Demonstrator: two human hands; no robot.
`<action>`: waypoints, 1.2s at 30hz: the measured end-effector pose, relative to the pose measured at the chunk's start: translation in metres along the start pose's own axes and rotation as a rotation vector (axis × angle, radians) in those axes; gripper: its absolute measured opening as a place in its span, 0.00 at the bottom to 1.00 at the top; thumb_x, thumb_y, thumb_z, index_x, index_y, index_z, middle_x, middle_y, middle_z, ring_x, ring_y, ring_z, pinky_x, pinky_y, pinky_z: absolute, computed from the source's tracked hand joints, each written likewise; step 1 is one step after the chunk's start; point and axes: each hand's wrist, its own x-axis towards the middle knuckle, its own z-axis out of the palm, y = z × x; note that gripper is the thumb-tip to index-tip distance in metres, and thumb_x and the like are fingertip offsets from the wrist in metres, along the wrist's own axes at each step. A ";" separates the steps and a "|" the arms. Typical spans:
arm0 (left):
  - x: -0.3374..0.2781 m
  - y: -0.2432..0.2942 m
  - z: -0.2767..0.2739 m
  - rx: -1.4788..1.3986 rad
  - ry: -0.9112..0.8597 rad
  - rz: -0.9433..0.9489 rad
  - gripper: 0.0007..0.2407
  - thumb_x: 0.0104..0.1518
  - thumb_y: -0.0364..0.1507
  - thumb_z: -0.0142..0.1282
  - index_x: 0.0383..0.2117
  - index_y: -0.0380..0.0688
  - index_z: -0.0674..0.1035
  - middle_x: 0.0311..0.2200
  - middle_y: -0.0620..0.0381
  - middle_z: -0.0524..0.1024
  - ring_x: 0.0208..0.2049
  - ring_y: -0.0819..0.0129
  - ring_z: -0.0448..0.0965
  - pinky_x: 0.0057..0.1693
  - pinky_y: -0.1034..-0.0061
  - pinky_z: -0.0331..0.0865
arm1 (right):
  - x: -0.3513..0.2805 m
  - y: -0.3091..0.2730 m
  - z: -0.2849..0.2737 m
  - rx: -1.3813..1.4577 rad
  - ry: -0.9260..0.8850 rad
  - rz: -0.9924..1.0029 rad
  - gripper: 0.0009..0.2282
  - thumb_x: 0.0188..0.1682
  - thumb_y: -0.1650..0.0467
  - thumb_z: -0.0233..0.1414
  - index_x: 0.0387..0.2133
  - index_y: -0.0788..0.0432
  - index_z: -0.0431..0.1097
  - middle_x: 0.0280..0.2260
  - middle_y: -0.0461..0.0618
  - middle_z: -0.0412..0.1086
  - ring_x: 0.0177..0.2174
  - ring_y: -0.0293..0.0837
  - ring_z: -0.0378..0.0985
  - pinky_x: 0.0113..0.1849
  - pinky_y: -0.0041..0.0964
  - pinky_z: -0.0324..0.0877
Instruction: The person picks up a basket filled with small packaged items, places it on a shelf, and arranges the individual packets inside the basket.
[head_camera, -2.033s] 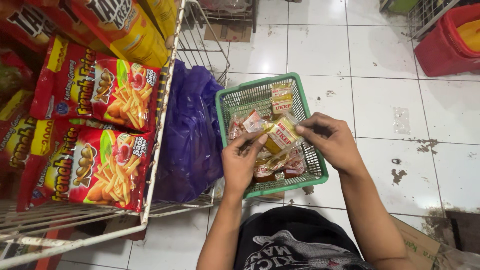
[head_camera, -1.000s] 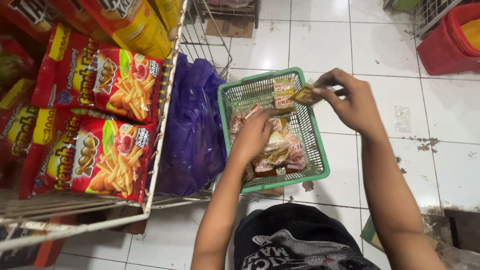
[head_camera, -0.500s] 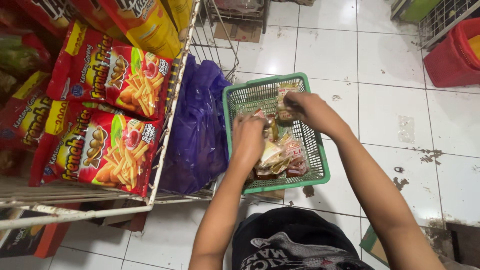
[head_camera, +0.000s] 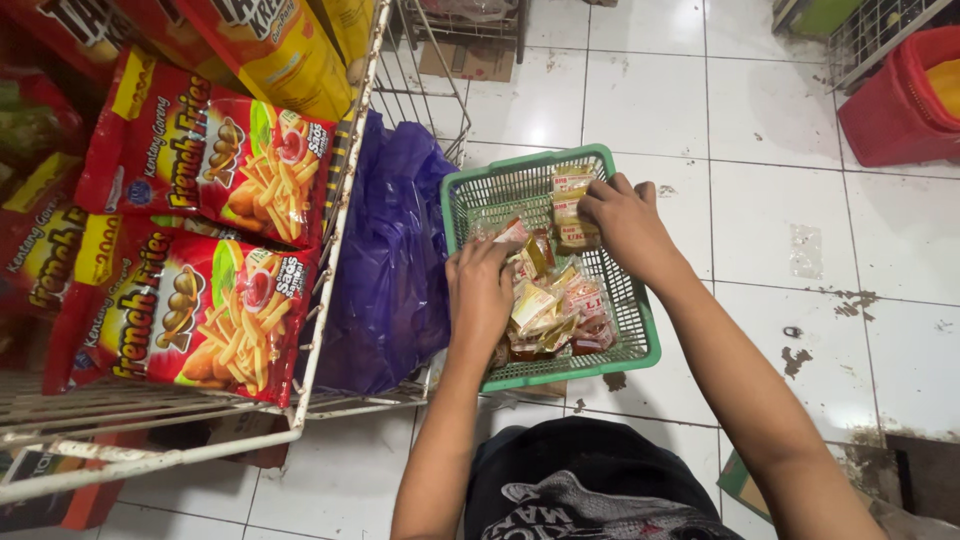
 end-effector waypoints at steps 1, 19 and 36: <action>-0.001 0.000 0.002 -0.004 0.018 0.014 0.12 0.53 0.22 0.58 0.43 0.44 0.83 0.52 0.42 0.78 0.59 0.43 0.70 0.63 0.54 0.56 | 0.004 0.001 0.003 -0.015 0.027 -0.023 0.10 0.44 0.73 0.56 0.40 0.56 0.75 0.48 0.46 0.68 0.52 0.50 0.66 0.50 0.55 0.57; -0.009 0.008 -0.021 -0.039 0.183 -0.036 0.14 0.52 0.15 0.52 0.43 0.38 0.83 0.42 0.47 0.81 0.47 0.52 0.78 0.56 0.61 0.68 | -0.041 -0.025 0.013 0.216 -0.164 -0.073 0.18 0.47 0.71 0.55 0.51 0.64 0.68 0.45 0.62 0.73 0.48 0.59 0.74 0.49 0.50 0.70; -0.036 0.031 -0.043 -0.260 -0.330 0.009 0.19 0.55 0.37 0.61 0.52 0.48 0.80 0.52 0.54 0.79 0.57 0.60 0.76 0.69 0.49 0.47 | -0.059 -0.025 -0.028 0.670 -0.108 0.052 0.11 0.54 0.68 0.51 0.46 0.62 0.70 0.33 0.60 0.76 0.32 0.54 0.80 0.35 0.44 0.72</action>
